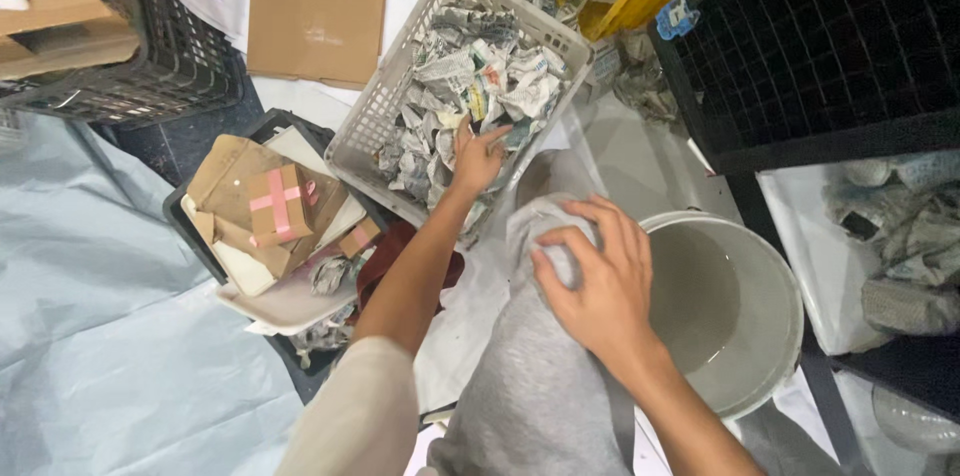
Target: The person sits on the floor and repeatedly wraps small ceramic items with newspaper. They pick up a ceramic piece, wrap it in newspaper, and place it on a nearby shelf. The process is repeated for several items.
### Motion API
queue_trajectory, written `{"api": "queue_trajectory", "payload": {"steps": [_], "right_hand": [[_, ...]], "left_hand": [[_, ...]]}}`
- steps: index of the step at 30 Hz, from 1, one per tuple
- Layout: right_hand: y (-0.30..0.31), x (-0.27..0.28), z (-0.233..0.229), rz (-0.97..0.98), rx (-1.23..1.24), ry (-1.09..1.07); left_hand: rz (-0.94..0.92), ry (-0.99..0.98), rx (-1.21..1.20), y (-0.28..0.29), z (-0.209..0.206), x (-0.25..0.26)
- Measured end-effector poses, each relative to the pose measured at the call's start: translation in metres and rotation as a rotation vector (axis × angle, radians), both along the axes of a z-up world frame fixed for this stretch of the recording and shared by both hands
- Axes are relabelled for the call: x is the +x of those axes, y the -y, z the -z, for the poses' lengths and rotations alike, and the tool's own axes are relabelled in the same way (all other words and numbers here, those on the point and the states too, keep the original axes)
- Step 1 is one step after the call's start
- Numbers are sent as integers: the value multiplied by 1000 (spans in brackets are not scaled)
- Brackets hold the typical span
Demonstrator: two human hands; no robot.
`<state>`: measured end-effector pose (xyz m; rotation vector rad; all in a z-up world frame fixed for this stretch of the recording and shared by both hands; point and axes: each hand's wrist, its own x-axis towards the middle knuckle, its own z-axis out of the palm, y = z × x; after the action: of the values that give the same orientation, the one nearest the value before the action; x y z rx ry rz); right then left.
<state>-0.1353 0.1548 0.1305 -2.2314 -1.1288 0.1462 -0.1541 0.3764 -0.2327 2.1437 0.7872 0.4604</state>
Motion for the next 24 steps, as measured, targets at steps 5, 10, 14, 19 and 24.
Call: {"api": "queue_trajectory", "payload": {"steps": [5, 10, 14, 19, 24], "right_hand": [[5, 8, 3, 43, 17, -48], [2, 11, 8, 61, 60, -60], [1, 7, 10, 58, 57, -70], [5, 7, 11, 53, 52, -71], [8, 6, 9, 64, 76, -72]], "left_hand": [[-212, -189, -79, -31, 45, 25], [-501, -43, -425, -60, 27, -8], [-371, 132, -195, -62, -14, -41], [-178, 71, -116, -38, -85, -78], [-139, 89, 31, -15, -139, -101]]}}
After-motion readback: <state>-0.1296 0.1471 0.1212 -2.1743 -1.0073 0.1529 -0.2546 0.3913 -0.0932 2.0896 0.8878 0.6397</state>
